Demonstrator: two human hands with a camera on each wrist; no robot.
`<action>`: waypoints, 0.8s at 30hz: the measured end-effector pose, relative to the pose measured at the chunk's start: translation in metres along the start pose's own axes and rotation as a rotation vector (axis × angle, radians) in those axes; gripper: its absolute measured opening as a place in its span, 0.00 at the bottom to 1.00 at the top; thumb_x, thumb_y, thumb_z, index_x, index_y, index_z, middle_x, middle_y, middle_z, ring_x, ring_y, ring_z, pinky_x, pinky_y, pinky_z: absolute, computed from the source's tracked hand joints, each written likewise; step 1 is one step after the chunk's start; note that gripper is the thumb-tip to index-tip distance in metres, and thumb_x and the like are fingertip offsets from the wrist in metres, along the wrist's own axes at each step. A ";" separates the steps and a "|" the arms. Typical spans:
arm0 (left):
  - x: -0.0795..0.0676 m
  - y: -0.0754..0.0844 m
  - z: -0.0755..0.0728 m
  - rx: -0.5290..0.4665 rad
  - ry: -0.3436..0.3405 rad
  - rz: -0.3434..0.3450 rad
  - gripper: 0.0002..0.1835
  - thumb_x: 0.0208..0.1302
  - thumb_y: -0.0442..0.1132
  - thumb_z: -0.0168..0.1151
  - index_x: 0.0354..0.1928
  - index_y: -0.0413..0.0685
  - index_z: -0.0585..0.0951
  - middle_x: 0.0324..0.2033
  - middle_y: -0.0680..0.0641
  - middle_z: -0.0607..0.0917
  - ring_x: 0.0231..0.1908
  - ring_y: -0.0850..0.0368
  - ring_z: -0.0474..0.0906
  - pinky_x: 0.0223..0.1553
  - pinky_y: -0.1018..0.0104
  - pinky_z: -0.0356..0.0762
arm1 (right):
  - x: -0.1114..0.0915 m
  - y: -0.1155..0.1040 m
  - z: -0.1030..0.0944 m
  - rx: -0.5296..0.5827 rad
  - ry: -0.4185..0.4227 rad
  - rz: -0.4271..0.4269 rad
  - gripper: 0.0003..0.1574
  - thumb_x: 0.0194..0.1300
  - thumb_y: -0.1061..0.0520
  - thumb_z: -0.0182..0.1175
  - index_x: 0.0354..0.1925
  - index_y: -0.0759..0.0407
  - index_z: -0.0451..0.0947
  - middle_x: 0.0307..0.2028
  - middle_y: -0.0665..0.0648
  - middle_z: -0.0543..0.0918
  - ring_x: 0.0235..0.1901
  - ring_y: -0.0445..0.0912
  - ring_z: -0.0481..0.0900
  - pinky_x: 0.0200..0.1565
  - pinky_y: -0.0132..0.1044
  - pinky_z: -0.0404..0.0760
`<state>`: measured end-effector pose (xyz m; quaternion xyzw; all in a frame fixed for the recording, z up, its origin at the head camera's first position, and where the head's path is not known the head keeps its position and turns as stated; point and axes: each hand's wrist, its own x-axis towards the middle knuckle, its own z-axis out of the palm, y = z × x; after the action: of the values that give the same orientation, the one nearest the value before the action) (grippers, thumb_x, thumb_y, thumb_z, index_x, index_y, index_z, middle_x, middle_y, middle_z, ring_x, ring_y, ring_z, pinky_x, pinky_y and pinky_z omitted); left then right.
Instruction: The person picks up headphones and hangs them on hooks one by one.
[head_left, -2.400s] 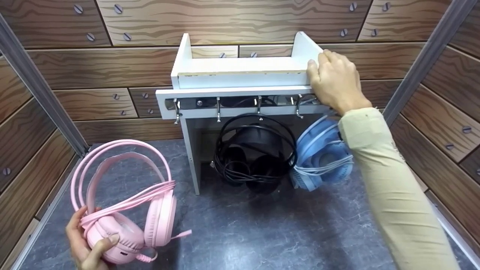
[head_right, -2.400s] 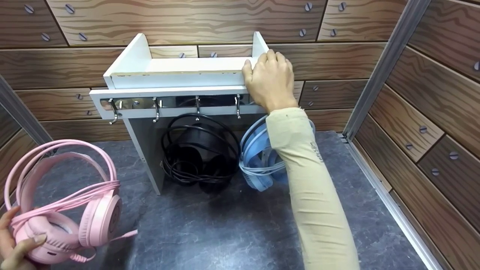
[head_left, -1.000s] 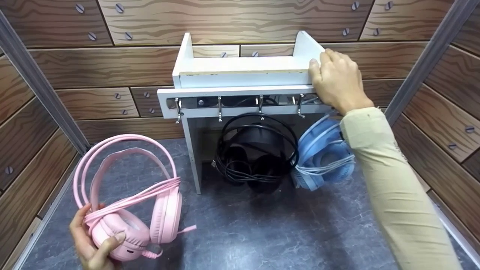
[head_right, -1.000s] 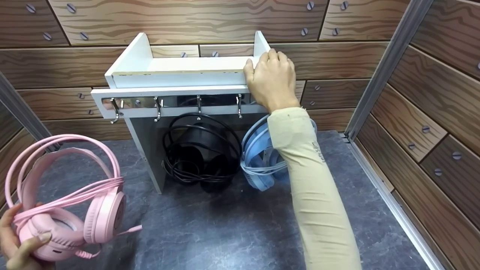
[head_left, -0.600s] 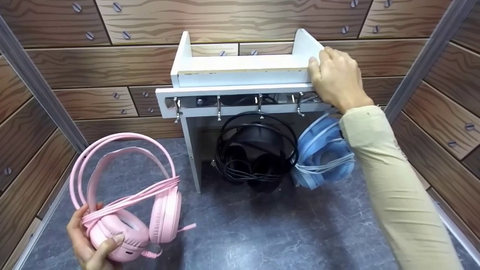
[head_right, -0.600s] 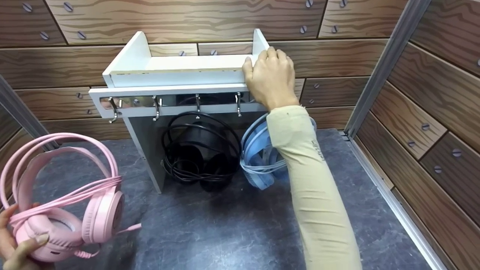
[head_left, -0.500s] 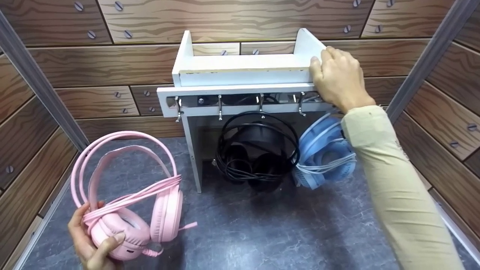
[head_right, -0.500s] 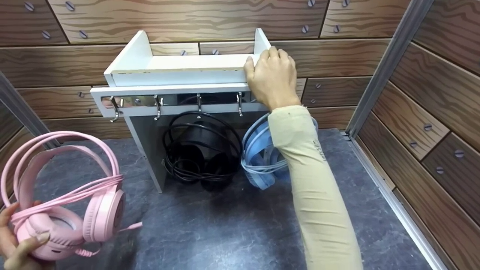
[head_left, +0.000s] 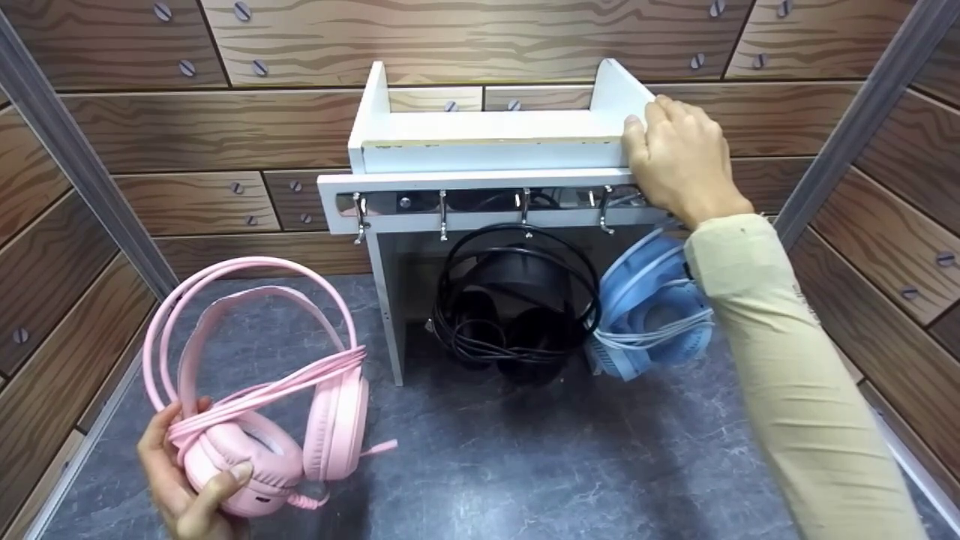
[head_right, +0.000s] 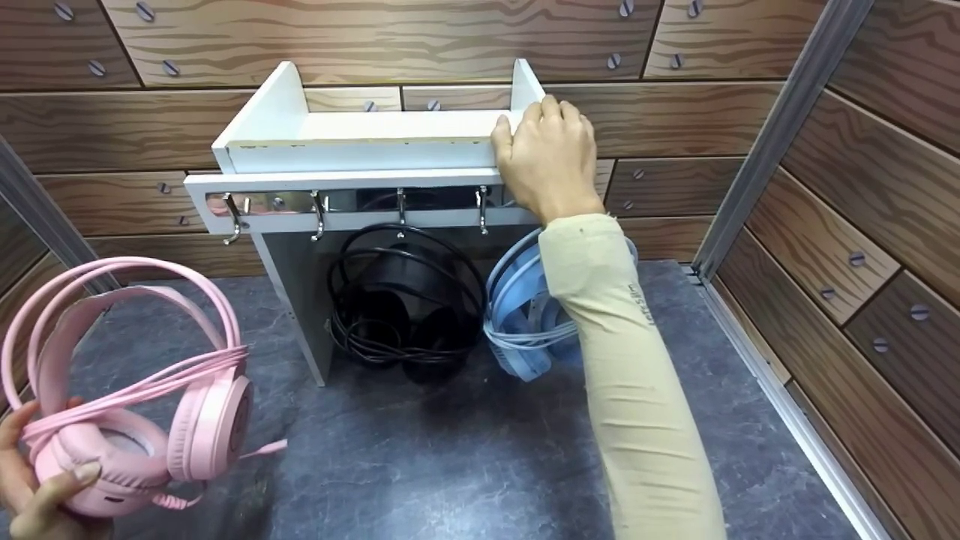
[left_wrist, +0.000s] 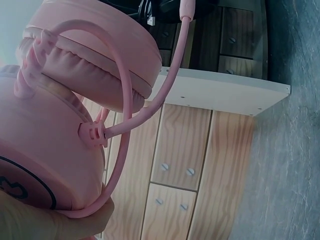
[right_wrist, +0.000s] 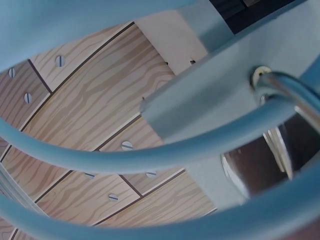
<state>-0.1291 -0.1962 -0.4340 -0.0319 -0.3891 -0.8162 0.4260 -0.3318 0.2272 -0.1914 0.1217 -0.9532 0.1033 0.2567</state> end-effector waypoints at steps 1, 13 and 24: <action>0.000 0.000 0.000 -0.002 0.000 0.000 0.44 0.30 0.16 0.45 0.61 0.38 0.74 0.53 0.34 0.77 0.50 0.47 0.76 0.45 0.68 0.80 | 0.000 0.000 0.000 0.001 0.003 0.001 0.38 0.79 0.47 0.32 0.61 0.80 0.69 0.66 0.77 0.69 0.66 0.72 0.65 0.68 0.60 0.60; -0.003 0.001 0.004 0.033 0.029 -0.053 0.45 0.30 0.16 0.46 0.62 0.41 0.73 0.55 0.35 0.78 0.51 0.48 0.76 0.45 0.68 0.79 | 0.000 -0.001 -0.001 -0.003 -0.020 0.004 0.39 0.79 0.47 0.32 0.63 0.79 0.68 0.67 0.77 0.67 0.68 0.71 0.63 0.70 0.60 0.59; -0.002 0.002 0.010 0.004 -0.010 0.011 0.44 0.29 0.17 0.48 0.61 0.36 0.73 0.53 0.32 0.77 0.50 0.46 0.76 0.47 0.66 0.79 | 0.000 -0.001 -0.001 -0.004 -0.023 0.004 0.39 0.79 0.47 0.31 0.63 0.80 0.68 0.67 0.77 0.67 0.67 0.72 0.63 0.70 0.60 0.58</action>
<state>-0.1293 -0.1894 -0.4267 -0.0372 -0.3928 -0.8128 0.4287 -0.3314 0.2269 -0.1907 0.1206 -0.9566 0.1003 0.2457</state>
